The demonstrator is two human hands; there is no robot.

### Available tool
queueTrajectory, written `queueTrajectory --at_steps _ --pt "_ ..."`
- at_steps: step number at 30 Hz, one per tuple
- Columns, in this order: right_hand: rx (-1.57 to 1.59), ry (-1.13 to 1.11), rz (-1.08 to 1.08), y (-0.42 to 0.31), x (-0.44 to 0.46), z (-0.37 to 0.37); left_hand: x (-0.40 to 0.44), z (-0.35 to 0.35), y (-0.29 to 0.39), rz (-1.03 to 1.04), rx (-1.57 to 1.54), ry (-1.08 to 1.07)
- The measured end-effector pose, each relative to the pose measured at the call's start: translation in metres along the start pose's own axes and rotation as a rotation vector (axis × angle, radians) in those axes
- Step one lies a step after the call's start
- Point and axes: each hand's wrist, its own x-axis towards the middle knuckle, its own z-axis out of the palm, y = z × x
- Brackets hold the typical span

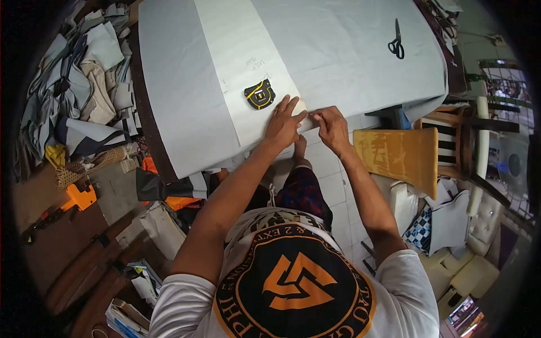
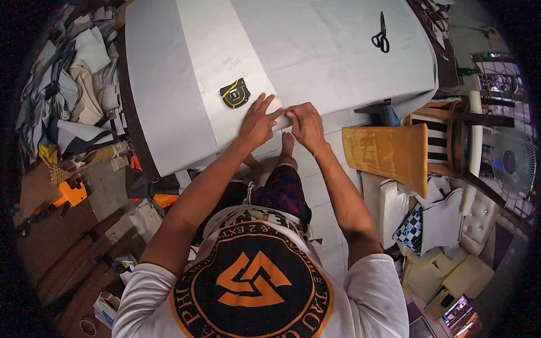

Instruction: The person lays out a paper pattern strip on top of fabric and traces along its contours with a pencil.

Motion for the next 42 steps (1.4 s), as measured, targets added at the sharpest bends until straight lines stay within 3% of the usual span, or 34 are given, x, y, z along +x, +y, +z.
queueTrajectory --at_steps 12,14,18,22,24,26,30,32,36,37,42 --pt "-0.018 0.056 -0.041 -0.017 -0.02 0.012 -0.001 -0.003 0.001 -0.012 -0.014 -0.016" --pt "0.004 0.048 0.085 -0.026 -0.018 0.007 -0.002 -0.004 0.002 -0.014 -0.028 -0.011" --pt "-0.003 0.082 0.051 -0.02 -0.018 0.005 -0.001 -0.006 0.003 0.03 0.022 0.012" --pt "0.093 0.186 0.225 -0.023 -0.005 -0.003 0.008 -0.009 0.009 -0.007 0.092 -0.048" --pt "0.113 0.191 0.196 -0.02 0.011 -0.004 0.017 -0.012 0.013 -0.004 0.131 0.013" --pt "0.156 0.165 0.165 -0.017 0.032 -0.005 0.036 -0.037 0.025 -0.164 0.045 -0.162" --pt "0.215 0.12 0.161 -0.007 0.091 -0.003 0.066 -0.031 0.011 -0.27 0.021 -0.031" --pt "0.223 0.088 0.13 -0.009 0.123 -0.004 0.082 -0.037 0.0 -0.138 0.175 0.239" --pt "0.155 -0.01 -0.031 0.004 0.18 0.016 0.108 -0.075 -0.013 -0.355 0.277 0.123" --pt "0.174 -0.062 -0.031 0.007 0.191 0.021 0.113 -0.081 -0.016 -0.419 0.289 -0.014" --pt "0.188 -0.142 -0.101 0.02 0.225 0.036 0.118 -0.079 -0.017 -0.536 0.278 -0.132"
